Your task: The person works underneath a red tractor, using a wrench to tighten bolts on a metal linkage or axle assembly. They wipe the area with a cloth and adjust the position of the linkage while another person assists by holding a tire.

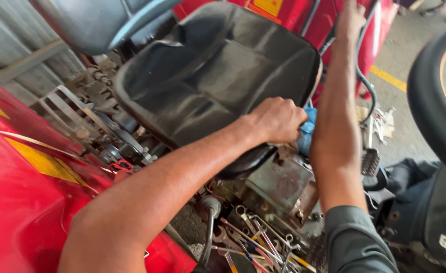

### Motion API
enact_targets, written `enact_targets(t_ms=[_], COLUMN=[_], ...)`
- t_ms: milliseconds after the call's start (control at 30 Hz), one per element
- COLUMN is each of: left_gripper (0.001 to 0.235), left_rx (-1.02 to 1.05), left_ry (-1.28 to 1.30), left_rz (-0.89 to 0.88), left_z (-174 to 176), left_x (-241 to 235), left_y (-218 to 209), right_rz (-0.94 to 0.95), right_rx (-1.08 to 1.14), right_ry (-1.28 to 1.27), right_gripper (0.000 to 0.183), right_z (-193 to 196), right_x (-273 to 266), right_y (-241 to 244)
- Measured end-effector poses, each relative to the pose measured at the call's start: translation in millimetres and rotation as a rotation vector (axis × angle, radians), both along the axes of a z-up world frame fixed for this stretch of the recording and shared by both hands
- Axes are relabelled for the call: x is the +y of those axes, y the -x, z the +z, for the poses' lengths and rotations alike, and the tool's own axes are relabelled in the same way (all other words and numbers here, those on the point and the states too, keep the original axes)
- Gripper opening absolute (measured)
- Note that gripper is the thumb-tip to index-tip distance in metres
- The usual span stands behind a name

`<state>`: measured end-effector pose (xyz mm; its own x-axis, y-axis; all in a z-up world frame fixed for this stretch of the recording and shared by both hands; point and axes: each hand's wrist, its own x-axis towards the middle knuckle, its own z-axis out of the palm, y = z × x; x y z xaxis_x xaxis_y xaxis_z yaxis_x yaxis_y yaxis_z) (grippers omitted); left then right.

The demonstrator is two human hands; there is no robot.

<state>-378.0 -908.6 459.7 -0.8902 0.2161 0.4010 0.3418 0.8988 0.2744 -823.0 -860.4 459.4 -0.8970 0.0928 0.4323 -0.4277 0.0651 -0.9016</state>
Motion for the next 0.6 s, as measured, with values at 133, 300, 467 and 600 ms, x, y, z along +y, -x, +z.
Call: enact_targets(t_ms=[133, 300, 467, 600], left_gripper=[0.021, 0.02, 0.021, 0.021], left_rx=[-0.029, -0.066, -0.061, -0.078], left_ry=[-0.073, -0.089, -0.098, -0.117], left_rz=[-0.051, -0.047, -0.033, -0.039], left_z=[1, 9, 11, 7], left_x=[6, -4, -5, -5], left_y=[2, -7, -5, -5], right_rz=[0.377, 0.297, 0.066, -0.04], right_rx=[0.045, -0.029, 0.604, 0.495], right_ry=[0.009, 0.135, -0.614, -0.964], right_gripper=[0.032, 0.025, 0.022, 0.036], right_z=[-12, 0, 7, 5], right_x=[58, 73, 31, 49], right_y=[-3, -16, -21, -25])
